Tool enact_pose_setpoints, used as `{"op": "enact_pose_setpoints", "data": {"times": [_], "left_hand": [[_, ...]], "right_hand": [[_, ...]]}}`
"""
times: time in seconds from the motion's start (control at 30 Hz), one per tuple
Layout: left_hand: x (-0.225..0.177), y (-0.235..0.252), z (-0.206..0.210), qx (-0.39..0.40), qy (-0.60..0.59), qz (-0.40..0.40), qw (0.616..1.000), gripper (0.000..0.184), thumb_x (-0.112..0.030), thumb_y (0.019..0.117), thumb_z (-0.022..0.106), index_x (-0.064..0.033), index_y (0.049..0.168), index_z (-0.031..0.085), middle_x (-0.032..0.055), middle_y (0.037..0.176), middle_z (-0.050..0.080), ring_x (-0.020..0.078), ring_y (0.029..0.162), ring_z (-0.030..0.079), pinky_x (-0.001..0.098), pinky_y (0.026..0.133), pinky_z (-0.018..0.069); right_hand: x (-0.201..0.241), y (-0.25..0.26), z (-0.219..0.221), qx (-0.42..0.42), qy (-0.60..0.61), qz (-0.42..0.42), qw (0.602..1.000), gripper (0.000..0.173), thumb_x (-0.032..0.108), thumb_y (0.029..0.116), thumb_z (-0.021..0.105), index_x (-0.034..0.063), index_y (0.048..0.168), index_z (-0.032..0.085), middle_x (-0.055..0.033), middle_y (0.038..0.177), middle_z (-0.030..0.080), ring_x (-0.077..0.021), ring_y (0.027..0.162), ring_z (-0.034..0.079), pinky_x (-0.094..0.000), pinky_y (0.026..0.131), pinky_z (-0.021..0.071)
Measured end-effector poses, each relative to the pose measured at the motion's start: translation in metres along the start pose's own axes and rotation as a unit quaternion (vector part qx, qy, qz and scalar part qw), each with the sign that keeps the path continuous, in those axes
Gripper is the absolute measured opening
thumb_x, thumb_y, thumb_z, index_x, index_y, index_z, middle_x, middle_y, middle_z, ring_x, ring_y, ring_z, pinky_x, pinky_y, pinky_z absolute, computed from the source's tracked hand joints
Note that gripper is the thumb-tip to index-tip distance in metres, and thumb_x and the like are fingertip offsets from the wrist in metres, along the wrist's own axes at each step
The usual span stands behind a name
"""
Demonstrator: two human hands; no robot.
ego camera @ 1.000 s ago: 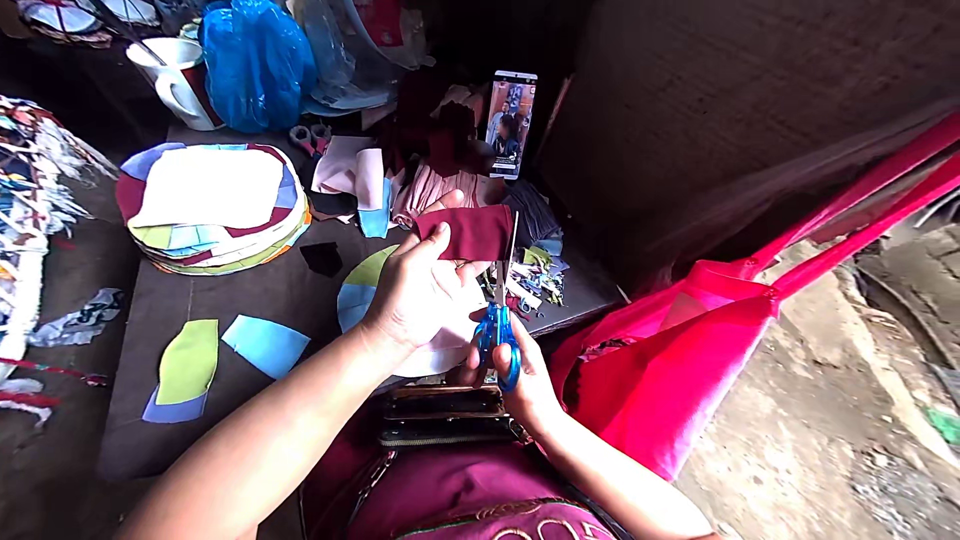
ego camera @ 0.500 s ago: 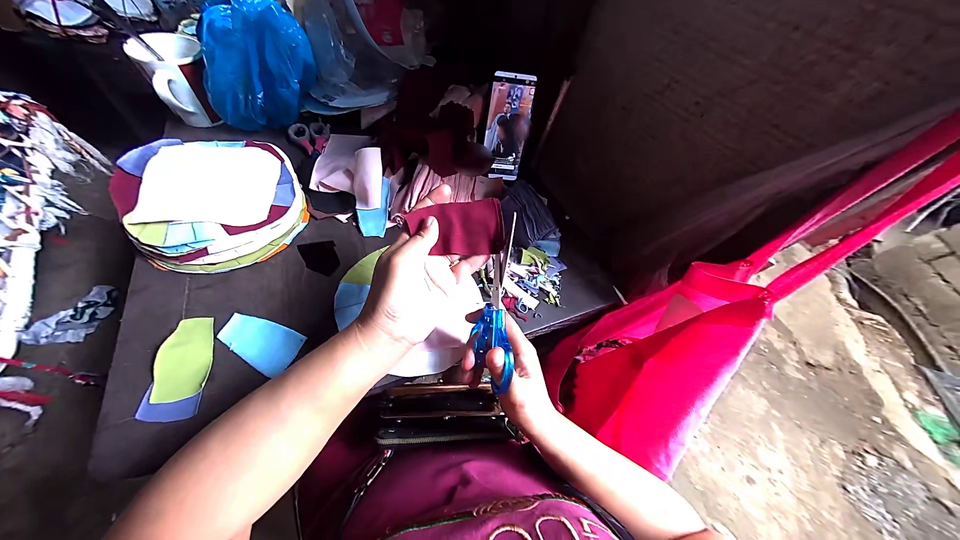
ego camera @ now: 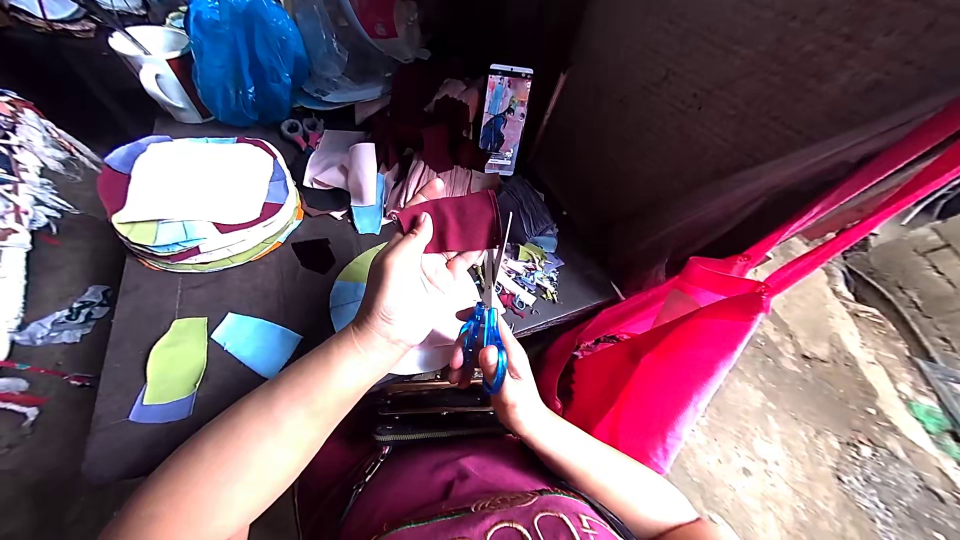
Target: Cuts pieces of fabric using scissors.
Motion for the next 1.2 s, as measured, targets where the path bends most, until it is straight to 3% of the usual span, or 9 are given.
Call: {"op": "enact_pose_setpoints", "data": {"times": [0.37, 0.57, 0.73, 0.9, 1.1, 1.2], "left_hand": [[0.002, -0.001, -0.001, 0.001, 0.010, -0.001, 1.000, 0.041, -0.023, 0.1124, 0.026, -0.0192, 0.149, 0.045, 0.0034, 0.138, 0.058, 0.0176, 0.124, 0.061, 0.0387, 0.106, 0.0502], [0.001, 0.000, -0.001, 0.000, 0.010, -0.011, 1.000, 0.042, -0.024, 0.1124, 0.025, -0.0202, 0.150, 0.044, 0.0043, 0.138, 0.058, 0.0192, 0.122, 0.062, 0.0401, 0.104, 0.0515], [-0.001, 0.003, -0.003, -0.004, -0.010, -0.028, 1.000, 0.042, -0.025, 0.1124, 0.022, -0.0203, 0.142, 0.051, 0.0037, 0.131, 0.063, 0.0207, 0.119, 0.065, 0.0426, 0.101, 0.0539], [-0.005, 0.009, -0.002, -0.014, -0.027, -0.036, 0.999, 0.040, -0.021, 0.1120, 0.021, -0.0143, 0.133, 0.055, 0.0061, 0.127, 0.064, 0.0222, 0.118, 0.065, 0.0459, 0.100, 0.0546], [-0.004, 0.009, -0.003, 0.002, -0.014, -0.045, 0.999, 0.042, -0.023, 0.1120, 0.020, -0.0157, 0.136, 0.054, 0.0067, 0.128, 0.064, 0.0236, 0.118, 0.066, 0.0472, 0.099, 0.0549], [-0.004, 0.010, -0.004, 0.006, -0.004, -0.047, 0.999, 0.042, -0.023, 0.1120, 0.020, -0.0151, 0.136, 0.053, 0.0070, 0.126, 0.065, 0.0238, 0.117, 0.066, 0.0466, 0.099, 0.0553]], "right_hand": [[0.003, 0.001, -0.001, -0.012, -0.027, -0.007, 1.000, 0.053, 0.038, 0.1052, 0.052, -0.0098, 0.126, 0.046, 0.0089, 0.082, 0.062, 0.0042, 0.068, 0.060, -0.0159, 0.062, 0.0543], [0.004, -0.001, -0.004, -0.022, -0.029, -0.008, 0.999, 0.049, 0.034, 0.1052, 0.053, -0.0097, 0.126, 0.048, 0.0096, 0.080, 0.061, 0.0052, 0.066, 0.059, -0.0142, 0.060, 0.0533], [0.004, -0.004, -0.010, -0.017, -0.028, -0.012, 0.999, 0.044, 0.035, 0.1045, 0.055, -0.0056, 0.123, 0.052, 0.0123, 0.076, 0.059, 0.0070, 0.063, 0.056, -0.0129, 0.058, 0.0500], [0.005, -0.008, -0.016, -0.017, -0.051, -0.010, 0.999, 0.041, 0.031, 0.1041, 0.056, -0.0063, 0.122, 0.054, 0.0123, 0.074, 0.058, 0.0072, 0.062, 0.055, -0.0129, 0.056, 0.0487], [0.006, -0.012, -0.018, -0.023, -0.068, -0.004, 0.997, 0.042, 0.030, 0.1040, 0.056, -0.0072, 0.122, 0.054, 0.0124, 0.073, 0.057, 0.0083, 0.062, 0.053, -0.0117, 0.056, 0.0476], [0.007, -0.012, -0.017, -0.033, -0.078, 0.007, 0.996, 0.034, 0.021, 0.1034, 0.055, -0.0083, 0.121, 0.055, 0.0118, 0.073, 0.057, 0.0088, 0.059, 0.052, -0.0109, 0.054, 0.0462]]}}
Point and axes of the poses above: each hand's wrist, its own y-axis towards the middle knuckle, its own z-axis out of the palm, x = y × z, the point moved 2 cm from there along y, towards the middle knuckle
